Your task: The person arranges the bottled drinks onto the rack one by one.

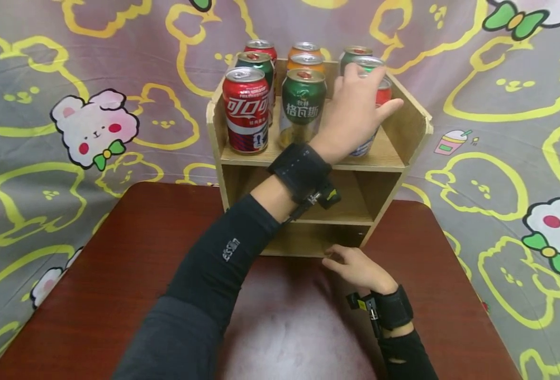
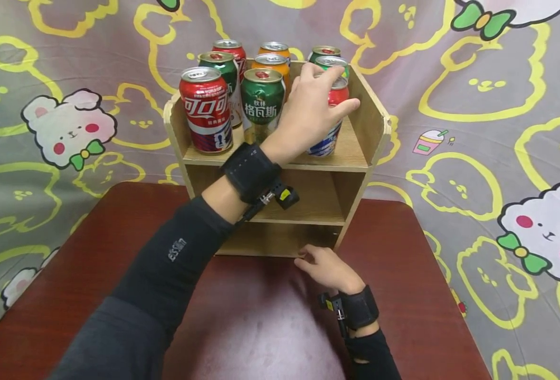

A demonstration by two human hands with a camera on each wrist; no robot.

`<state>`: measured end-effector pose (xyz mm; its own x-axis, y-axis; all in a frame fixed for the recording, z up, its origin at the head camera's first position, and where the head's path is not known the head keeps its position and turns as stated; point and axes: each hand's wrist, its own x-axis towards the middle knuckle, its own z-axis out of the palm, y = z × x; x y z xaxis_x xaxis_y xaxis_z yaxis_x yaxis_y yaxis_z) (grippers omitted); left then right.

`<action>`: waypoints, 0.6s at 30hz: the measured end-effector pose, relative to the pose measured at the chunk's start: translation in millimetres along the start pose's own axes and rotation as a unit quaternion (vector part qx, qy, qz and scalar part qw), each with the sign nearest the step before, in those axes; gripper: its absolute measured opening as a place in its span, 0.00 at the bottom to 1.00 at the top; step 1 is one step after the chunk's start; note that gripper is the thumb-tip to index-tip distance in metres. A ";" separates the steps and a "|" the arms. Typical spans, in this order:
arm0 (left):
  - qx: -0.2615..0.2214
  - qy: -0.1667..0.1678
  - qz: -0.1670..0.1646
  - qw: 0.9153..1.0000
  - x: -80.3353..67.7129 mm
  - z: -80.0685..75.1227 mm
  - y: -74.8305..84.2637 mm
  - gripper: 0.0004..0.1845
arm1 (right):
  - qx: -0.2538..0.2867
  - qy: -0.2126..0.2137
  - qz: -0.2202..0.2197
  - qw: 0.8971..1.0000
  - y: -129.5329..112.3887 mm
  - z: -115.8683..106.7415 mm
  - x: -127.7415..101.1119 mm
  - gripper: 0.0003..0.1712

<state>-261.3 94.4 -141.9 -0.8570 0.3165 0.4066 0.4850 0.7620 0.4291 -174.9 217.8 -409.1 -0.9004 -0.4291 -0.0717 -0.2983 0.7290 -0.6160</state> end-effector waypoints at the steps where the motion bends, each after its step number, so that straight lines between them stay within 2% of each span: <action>1: 0.006 0.000 -0.005 1.000 -0.3 -0.2 1.0 0.33 | 0.002 -0.001 0.003 1.000 -0.4 0.5 0.0 0.24; 3: 0.007 -0.017 -0.013 1.000 -0.1 -2.3 1.9 0.35 | 0.004 -0.005 0.006 1.000 -0.4 1.4 -0.3 0.24; 6: -0.021 -0.070 -0.011 0.997 2.4 -10.3 -1.6 0.35 | 0.005 -0.009 0.006 1.000 -0.3 2.9 -0.5 0.24; 9: -0.062 -0.133 0.002 0.989 4.7 -19.5 -8.5 0.37 | 0.005 -0.012 0.010 1.000 -1.0 3.5 -0.8 0.24; 11: -0.080 -0.159 0.008 0.984 4.8 -23.5 -12.4 0.40 | 0.003 -0.015 0.010 1.000 -1.3 3.9 -0.8 0.24; 14: -0.074 -0.170 0.010 0.983 3.8 -25.1 -13.7 0.41 | 0.002 -0.018 0.007 1.000 -2.2 4.5 -0.2 0.24; 18: -0.032 -0.160 0.011 0.986 1.9 -23.6 -10.1 0.41 | -0.002 -0.014 -0.001 1.000 -3.0 4.6 0.5 0.24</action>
<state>-263.7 74.0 -126.3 -0.8524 0.5026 0.1443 0.5050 0.7197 0.4765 -173.0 212.9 -411.0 -0.8911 -0.4444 -0.0921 -0.3008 0.7303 -0.6134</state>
